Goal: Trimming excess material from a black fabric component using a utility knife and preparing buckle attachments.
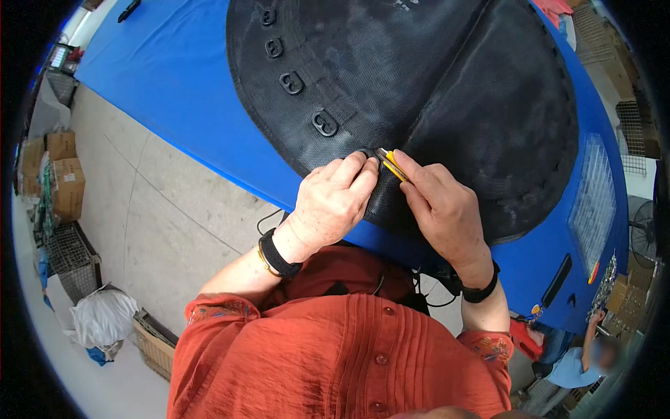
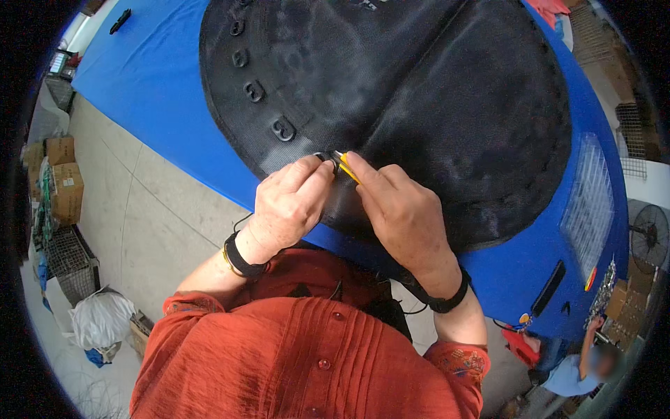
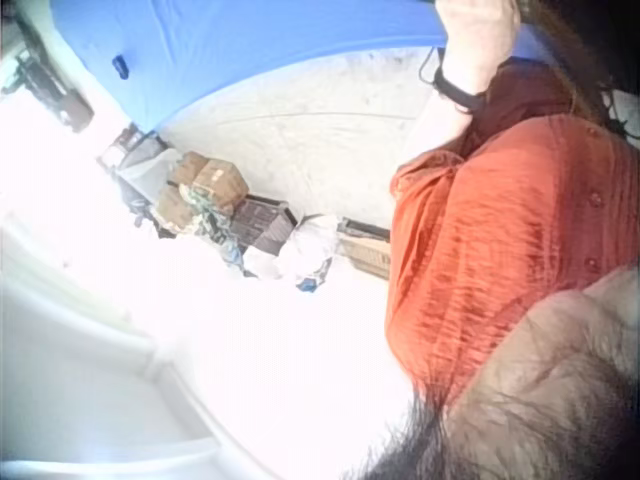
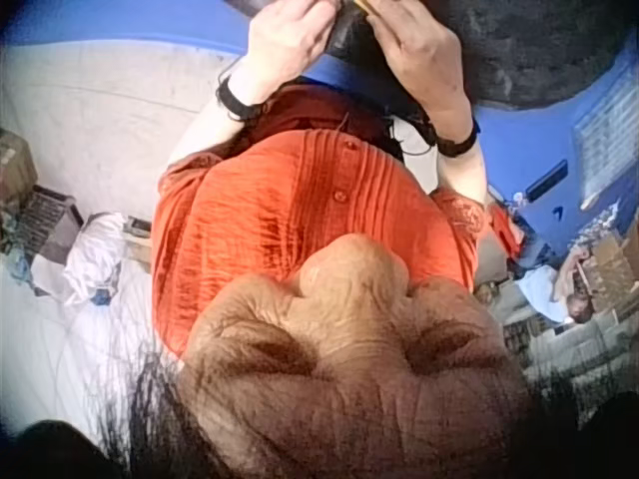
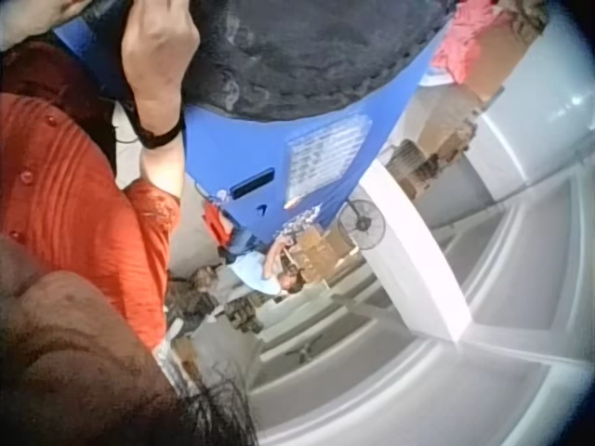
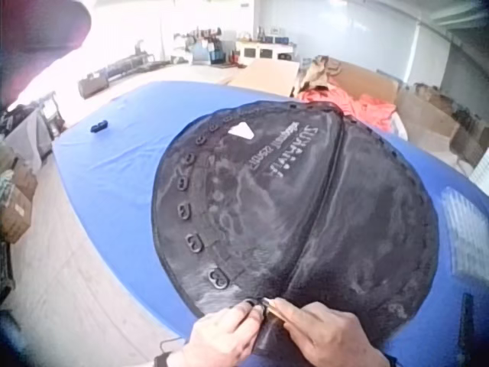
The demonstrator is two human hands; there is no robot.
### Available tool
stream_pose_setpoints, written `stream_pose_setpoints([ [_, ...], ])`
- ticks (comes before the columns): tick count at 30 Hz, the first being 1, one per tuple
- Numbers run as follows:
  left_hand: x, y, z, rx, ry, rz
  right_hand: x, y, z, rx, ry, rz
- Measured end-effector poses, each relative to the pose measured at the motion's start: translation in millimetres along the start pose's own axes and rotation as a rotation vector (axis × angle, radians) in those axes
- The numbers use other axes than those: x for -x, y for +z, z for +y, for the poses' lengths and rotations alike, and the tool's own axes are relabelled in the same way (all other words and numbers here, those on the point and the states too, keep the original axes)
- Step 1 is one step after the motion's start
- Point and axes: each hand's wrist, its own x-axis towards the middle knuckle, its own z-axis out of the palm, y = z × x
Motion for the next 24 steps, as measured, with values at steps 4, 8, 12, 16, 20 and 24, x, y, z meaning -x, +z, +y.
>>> stream_pose_setpoints([
  [4, 0.1, -2.5, 1.4, -0.001, -0.013, 0.001, -1.6, 6.0, -0.8, -0.034, 0.005, 0.027],
  [8, 0.3, -2.0, 0.6, -0.003, -0.012, -0.022, 0.0, 6.0, -1.7, -0.038, 0.019, 0.026],
  [12, 1.6, -0.6, -1.5, 0.001, -0.002, -0.02, 1.4, 7.8, 1.3, -0.042, -0.002, 0.016],
  [16, 0.1, -0.1, -1.5, 0.012, 0.004, -0.018, 2.5, 9.6, 2.6, -0.055, -0.021, 0.043],
  [20, 0.1, 2.6, -1.9, 0.01, 0.017, 0.017, 2.0, 10.8, 3.0, -0.064, -0.022, 0.053],
  [24, -1.8, 1.2, -0.5, 0.0, 0.02, 0.024, -0.8, 9.4, 1.2, -0.048, -0.025, 0.034],
])
